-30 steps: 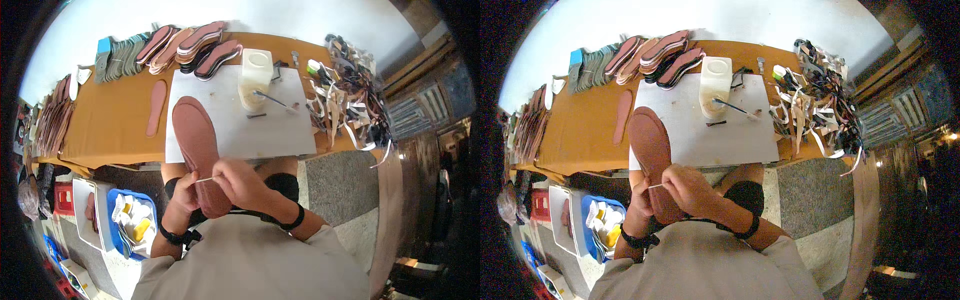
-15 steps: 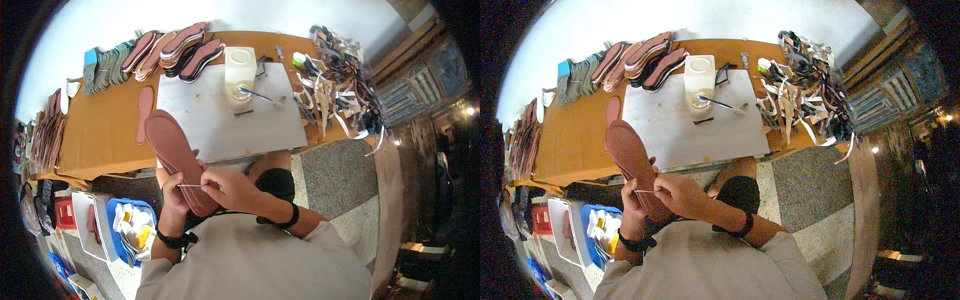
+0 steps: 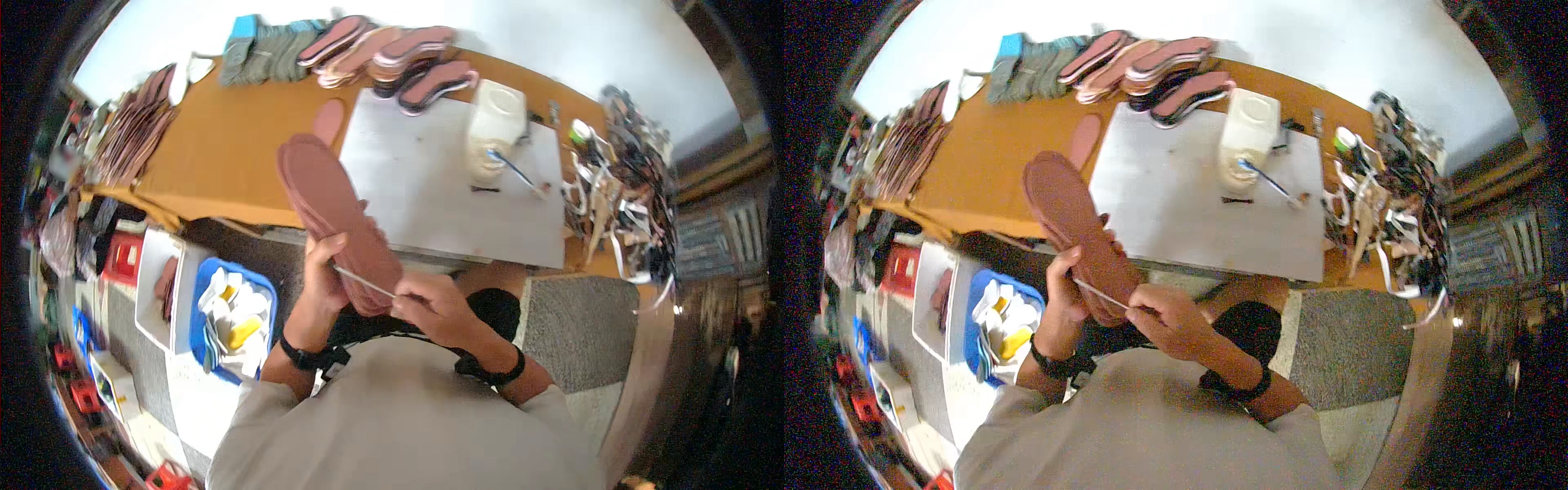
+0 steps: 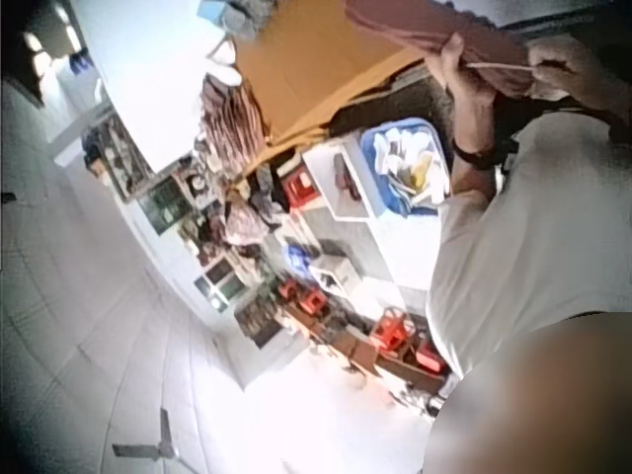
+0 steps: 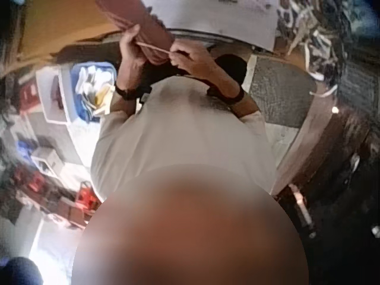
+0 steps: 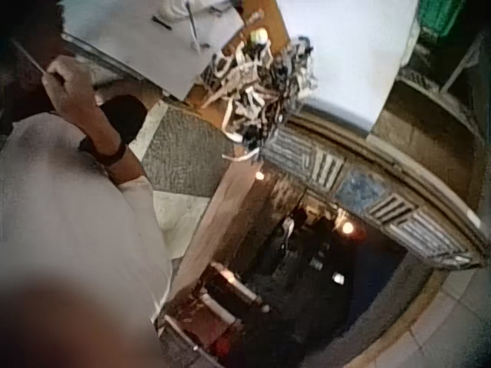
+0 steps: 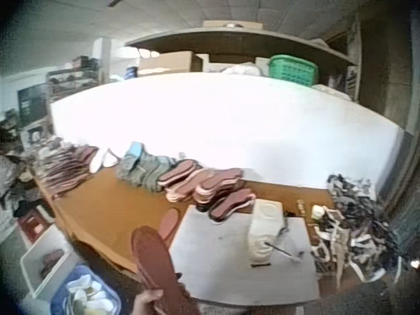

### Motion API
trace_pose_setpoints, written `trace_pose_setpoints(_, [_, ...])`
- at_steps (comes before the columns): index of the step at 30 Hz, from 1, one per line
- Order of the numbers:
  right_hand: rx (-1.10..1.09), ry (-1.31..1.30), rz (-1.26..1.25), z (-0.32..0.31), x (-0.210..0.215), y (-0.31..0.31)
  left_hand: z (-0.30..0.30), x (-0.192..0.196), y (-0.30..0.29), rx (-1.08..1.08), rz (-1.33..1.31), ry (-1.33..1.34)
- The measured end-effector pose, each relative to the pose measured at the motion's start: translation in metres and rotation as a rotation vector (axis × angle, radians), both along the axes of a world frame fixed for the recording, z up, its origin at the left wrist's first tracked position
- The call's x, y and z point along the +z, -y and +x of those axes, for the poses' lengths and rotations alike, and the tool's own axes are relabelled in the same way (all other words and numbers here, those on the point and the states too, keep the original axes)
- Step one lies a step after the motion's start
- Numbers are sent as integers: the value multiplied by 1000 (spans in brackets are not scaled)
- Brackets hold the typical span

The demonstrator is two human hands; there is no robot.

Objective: The person picks up a stack of insoles, removes a rubber band, and applies glue to one insole using a brush. They then pick up a leather strip and press it along the edge of the insole by hand.

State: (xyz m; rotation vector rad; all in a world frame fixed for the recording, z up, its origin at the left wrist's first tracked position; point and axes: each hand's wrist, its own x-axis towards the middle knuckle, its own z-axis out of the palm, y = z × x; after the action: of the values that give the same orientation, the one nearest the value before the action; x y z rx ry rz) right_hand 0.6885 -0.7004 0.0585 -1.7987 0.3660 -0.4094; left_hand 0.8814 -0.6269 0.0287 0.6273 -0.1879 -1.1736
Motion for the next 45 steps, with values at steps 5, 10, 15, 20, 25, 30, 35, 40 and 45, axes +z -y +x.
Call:
trace_pose_setpoints(5, [13,25,-141,6,-3,-3,11,-6,-4,-17,56,144])
trace_pose_setpoints(10, [16,25,-131,13,5,-8,20,3,-5,-10,69,71])
trace_pose_setpoints(15, [73,58,-190,14,5,-10,20,12,-11,-8,19,34])
trace_pose_setpoints(20, [45,84,-270,21,4,-12,16,14,-9,91,143,-13])
trace_pose_setpoints(25, [36,153,-286,24,4,-14,20,10,-12,111,110,-35])
trace_pose_setpoints(30, [2,192,-265,20,1,-16,13,4,-11,146,84,-25])
trace_pose_setpoints(35, [72,172,-176,14,7,-15,4,10,0,239,171,48])
trace_pose_setpoints(40, [104,307,-367,17,1,-15,8,14,-4,193,160,75])
trace_pose_setpoints(45, [54,260,-490,17,-12,-14,20,15,-7,112,51,65])
